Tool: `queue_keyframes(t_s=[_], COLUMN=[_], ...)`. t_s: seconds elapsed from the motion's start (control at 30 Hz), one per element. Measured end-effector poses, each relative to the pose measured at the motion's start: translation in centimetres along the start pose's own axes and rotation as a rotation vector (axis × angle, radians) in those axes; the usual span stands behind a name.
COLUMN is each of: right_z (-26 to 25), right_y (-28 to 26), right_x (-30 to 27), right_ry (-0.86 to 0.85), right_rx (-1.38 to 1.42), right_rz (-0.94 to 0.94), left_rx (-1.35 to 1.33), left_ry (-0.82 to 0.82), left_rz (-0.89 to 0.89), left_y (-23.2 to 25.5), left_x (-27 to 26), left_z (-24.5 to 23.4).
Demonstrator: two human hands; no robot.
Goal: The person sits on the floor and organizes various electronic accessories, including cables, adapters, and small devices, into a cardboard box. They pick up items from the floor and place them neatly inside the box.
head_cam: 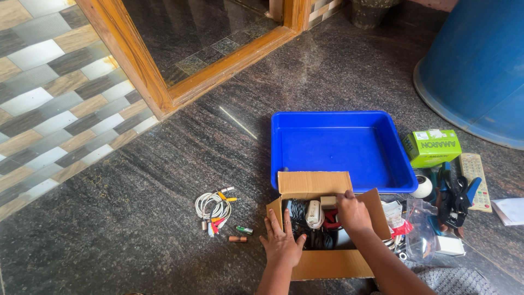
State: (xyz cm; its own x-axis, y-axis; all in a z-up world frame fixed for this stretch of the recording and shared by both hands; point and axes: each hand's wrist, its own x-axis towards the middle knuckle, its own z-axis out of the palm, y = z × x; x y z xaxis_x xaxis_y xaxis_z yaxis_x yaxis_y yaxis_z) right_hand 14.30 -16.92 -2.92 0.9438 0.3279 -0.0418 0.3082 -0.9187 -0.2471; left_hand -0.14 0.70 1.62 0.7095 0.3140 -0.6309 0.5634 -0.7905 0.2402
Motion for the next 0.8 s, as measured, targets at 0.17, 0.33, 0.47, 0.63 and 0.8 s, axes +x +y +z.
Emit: queue_keyframes(t_s=[0.17, 0.33, 0.47, 0.63, 0.8], right_z=[3.4, 4.7, 5.0, 4.4, 1.6], right_y=[1.5, 2.5, 2.4, 1.6, -1.1], right_x=[-0.4, -0.1, -0.5, -1.4, -3.5], right_ry=[0.087, 0.047, 0.026, 0.342, 0.228], right_rx=[-0.015, 0.009, 0.026, -0.147, -0.032], right_rz=[-0.099, -0.081, -0.058, -0.291, -0.231], left_rx=[-0.012, -0.013, -0.006, 0.011, 0.029], left_ry=[0.043, 0.041, 0.050, 0.053, 0.019], left_rz=[0.021, 0.014, 0.007, 0.004, -0.006], left_y=[-0.3, -0.3, -0.1, -0.1, 0.0], left_x=[0.0, 0.4, 0.2, 0.2, 0.5], left_z=[0.3, 0.5, 0.6, 0.6, 0.5])
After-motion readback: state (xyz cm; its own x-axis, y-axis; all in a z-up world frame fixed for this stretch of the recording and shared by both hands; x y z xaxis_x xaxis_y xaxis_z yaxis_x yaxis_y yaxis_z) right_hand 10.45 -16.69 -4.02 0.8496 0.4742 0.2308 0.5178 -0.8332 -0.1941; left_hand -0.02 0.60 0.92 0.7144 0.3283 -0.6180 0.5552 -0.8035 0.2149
